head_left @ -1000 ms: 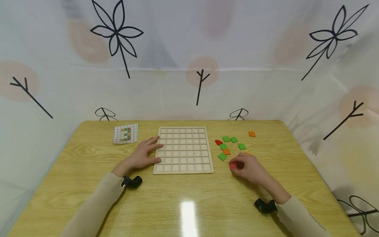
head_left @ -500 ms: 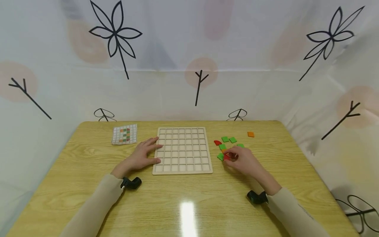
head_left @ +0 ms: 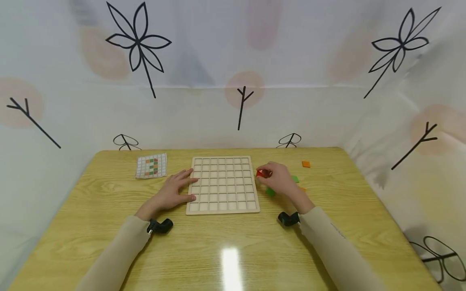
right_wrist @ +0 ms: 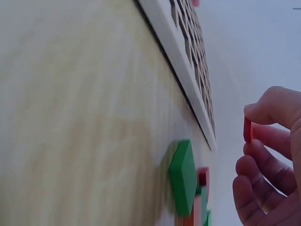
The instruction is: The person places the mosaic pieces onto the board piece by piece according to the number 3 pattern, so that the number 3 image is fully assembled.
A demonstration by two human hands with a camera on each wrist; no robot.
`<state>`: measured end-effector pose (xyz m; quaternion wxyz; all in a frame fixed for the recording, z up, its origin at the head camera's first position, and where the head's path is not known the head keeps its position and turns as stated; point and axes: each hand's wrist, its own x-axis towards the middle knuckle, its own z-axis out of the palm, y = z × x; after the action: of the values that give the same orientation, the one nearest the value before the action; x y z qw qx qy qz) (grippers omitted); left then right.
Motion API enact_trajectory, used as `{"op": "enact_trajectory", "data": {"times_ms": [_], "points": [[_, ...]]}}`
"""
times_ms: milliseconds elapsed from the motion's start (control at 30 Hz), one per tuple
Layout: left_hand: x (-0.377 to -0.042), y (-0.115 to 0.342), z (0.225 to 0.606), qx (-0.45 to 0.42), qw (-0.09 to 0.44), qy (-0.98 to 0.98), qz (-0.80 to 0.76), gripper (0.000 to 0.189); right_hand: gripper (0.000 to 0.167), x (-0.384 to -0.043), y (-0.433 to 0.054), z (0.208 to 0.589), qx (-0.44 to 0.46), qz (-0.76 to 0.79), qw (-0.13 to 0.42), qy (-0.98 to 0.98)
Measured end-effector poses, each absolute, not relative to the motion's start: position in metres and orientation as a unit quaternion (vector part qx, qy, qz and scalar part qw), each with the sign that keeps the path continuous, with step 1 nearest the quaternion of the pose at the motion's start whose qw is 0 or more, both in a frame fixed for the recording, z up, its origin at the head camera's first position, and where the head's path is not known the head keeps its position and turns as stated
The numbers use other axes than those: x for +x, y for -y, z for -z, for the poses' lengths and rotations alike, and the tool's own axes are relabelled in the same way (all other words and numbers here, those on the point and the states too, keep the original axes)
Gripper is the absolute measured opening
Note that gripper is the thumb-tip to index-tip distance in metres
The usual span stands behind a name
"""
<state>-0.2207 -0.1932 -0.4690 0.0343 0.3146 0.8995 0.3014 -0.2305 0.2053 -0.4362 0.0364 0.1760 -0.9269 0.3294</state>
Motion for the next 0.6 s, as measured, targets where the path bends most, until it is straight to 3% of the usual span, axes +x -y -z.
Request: {"op": "enact_trajectory", "data": {"times_ms": [600], "points": [[-0.219, 0.193, 0.466, 0.305, 0.038, -0.902, -0.302, 0.063, 0.033, -0.279, -0.141, 0.437, 0.183, -0.354, 0.007, 0.917]]}}
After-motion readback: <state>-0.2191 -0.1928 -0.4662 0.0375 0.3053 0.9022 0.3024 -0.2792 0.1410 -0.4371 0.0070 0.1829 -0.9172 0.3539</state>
